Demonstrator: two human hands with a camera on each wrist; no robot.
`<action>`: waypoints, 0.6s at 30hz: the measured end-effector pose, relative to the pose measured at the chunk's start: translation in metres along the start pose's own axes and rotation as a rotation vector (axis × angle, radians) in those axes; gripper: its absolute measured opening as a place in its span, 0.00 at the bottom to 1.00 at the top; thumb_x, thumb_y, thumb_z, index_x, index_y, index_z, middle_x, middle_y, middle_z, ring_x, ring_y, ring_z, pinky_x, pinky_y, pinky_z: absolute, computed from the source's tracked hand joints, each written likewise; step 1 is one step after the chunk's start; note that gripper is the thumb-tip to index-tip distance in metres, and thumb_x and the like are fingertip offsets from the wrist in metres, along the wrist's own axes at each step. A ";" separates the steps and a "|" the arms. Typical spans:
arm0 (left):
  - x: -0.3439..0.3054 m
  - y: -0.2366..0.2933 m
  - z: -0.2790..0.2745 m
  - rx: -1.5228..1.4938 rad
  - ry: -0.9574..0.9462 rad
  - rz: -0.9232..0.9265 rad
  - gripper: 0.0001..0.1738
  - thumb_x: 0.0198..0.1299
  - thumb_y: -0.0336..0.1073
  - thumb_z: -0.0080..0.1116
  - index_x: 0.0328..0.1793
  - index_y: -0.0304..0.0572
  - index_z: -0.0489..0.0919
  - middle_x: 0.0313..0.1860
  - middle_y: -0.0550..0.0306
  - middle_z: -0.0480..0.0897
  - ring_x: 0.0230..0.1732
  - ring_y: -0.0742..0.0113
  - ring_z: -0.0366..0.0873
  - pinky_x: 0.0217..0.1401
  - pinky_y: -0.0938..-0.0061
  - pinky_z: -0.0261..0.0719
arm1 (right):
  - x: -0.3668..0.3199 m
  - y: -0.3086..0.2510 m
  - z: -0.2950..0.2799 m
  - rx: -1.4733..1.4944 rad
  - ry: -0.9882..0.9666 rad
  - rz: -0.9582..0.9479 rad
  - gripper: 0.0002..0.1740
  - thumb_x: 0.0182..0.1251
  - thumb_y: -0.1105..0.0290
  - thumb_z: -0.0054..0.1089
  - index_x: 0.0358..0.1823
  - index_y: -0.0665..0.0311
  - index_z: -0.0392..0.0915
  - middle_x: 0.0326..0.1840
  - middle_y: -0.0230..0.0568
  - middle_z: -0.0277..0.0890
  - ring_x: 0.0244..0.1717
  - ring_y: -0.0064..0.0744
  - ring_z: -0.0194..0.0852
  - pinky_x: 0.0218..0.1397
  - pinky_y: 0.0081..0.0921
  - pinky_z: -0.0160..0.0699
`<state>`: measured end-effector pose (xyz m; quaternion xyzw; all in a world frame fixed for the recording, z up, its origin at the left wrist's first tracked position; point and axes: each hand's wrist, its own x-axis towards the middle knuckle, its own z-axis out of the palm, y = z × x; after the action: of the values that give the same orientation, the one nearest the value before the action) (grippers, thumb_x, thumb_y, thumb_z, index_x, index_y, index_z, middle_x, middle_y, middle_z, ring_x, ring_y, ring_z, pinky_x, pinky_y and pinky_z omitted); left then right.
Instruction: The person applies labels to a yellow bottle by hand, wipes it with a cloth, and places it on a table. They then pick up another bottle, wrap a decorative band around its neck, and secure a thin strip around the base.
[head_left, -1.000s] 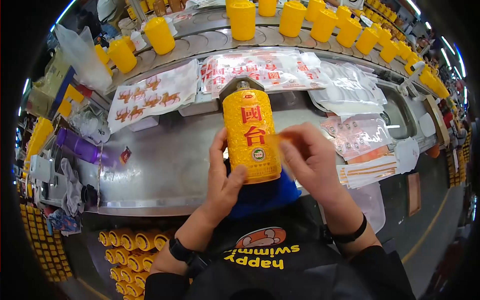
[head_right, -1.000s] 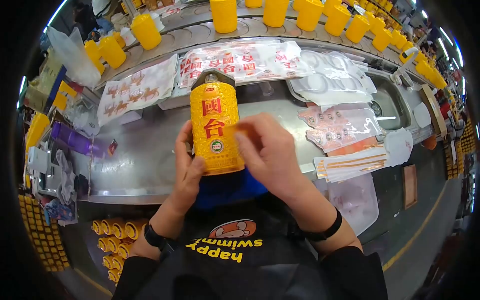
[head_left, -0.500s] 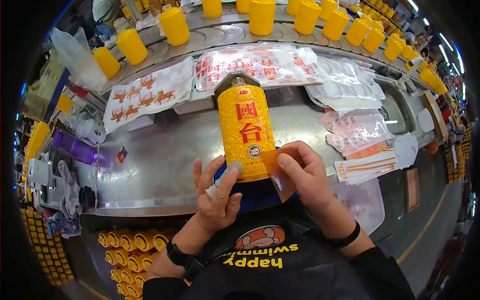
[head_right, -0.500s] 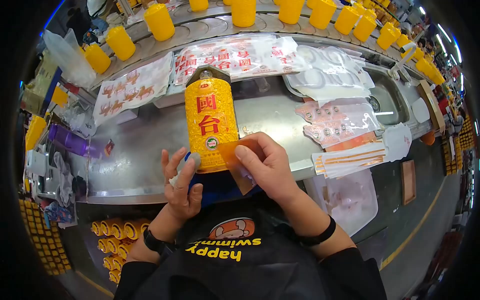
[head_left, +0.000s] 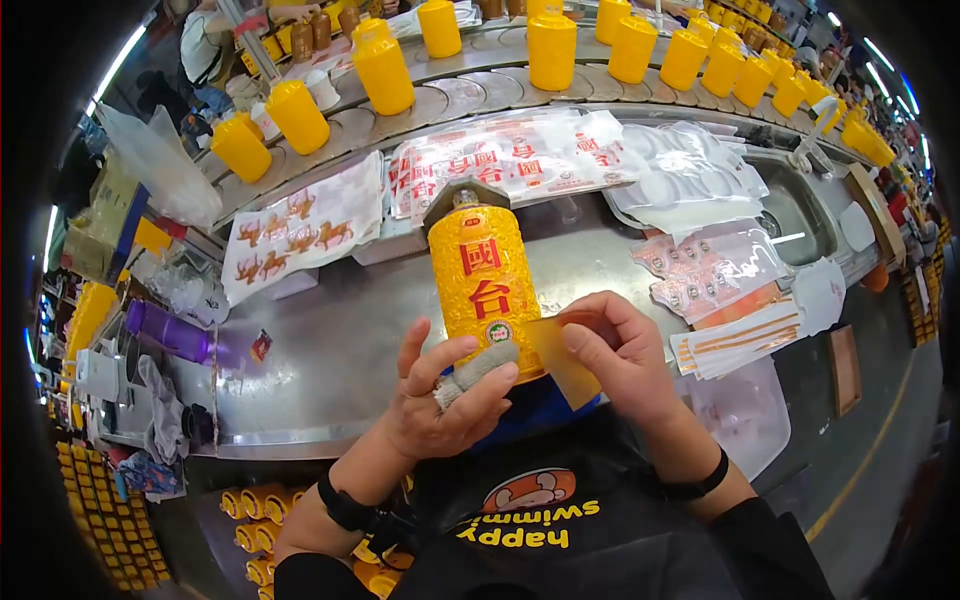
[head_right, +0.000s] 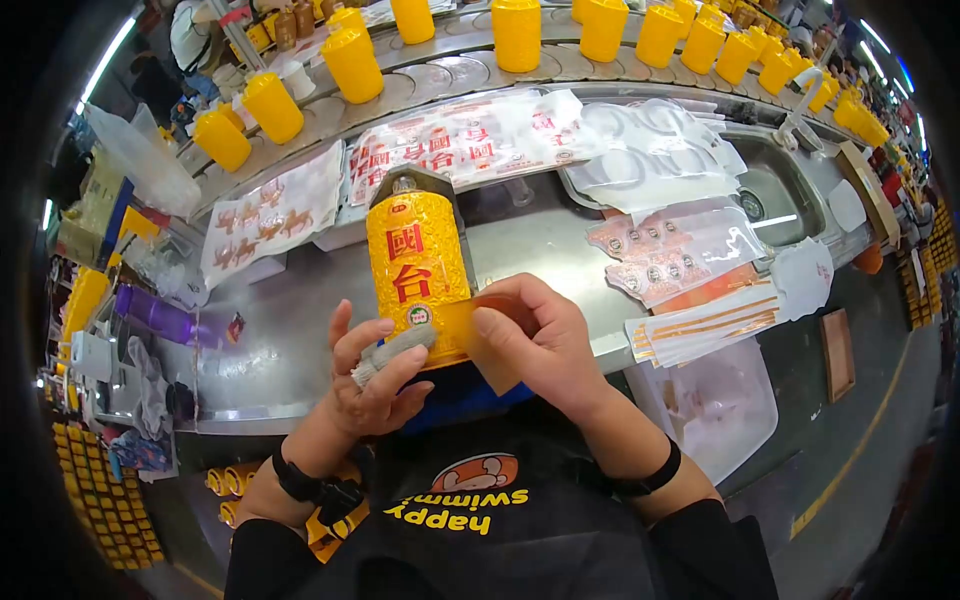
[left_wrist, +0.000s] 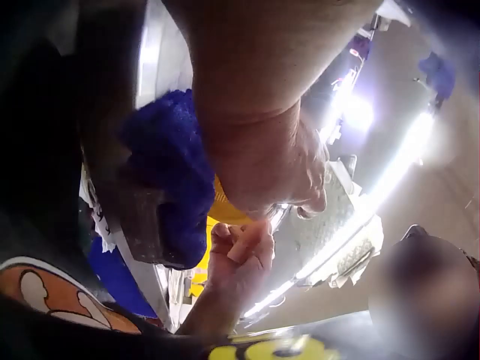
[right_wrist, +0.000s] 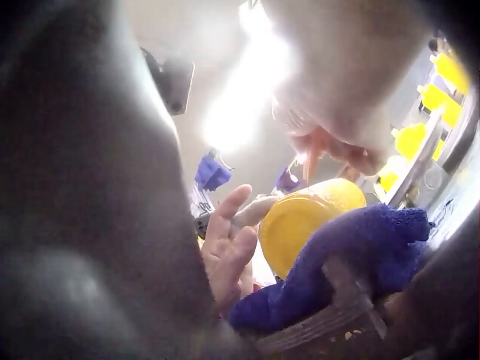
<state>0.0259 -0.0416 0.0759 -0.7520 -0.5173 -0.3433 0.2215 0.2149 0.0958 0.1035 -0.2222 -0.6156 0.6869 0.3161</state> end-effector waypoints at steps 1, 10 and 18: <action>0.002 -0.002 0.001 -0.014 -0.017 -0.005 0.21 0.59 0.45 0.63 0.58 0.51 0.77 0.55 0.60 0.78 0.62 0.57 0.72 0.76 0.42 0.54 | 0.001 0.000 -0.001 0.015 -0.025 0.034 0.10 0.70 0.70 0.60 0.47 0.68 0.76 0.41 0.32 0.79 0.42 0.15 0.74 0.47 0.16 0.74; 0.017 -0.014 -0.001 -0.120 -0.086 -0.111 0.28 0.67 0.59 0.49 0.61 0.49 0.79 0.56 0.61 0.81 0.63 0.57 0.71 0.78 0.46 0.51 | 0.021 -0.003 -0.014 -0.018 0.004 0.019 0.10 0.68 0.74 0.61 0.48 0.67 0.75 0.41 0.31 0.79 0.42 0.14 0.73 0.46 0.14 0.73; 0.034 -0.041 0.004 -0.179 -0.019 -0.195 0.29 0.71 0.59 0.42 0.60 0.47 0.80 0.56 0.61 0.82 0.65 0.54 0.70 0.79 0.49 0.48 | 0.060 -0.002 -0.016 -0.142 -0.033 -0.036 0.10 0.68 0.72 0.62 0.47 0.67 0.76 0.40 0.32 0.80 0.42 0.15 0.76 0.47 0.17 0.75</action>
<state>-0.0029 -0.0024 0.0978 -0.7180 -0.5576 -0.4006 0.1141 0.1846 0.1496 0.1078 -0.2217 -0.6718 0.6393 0.3014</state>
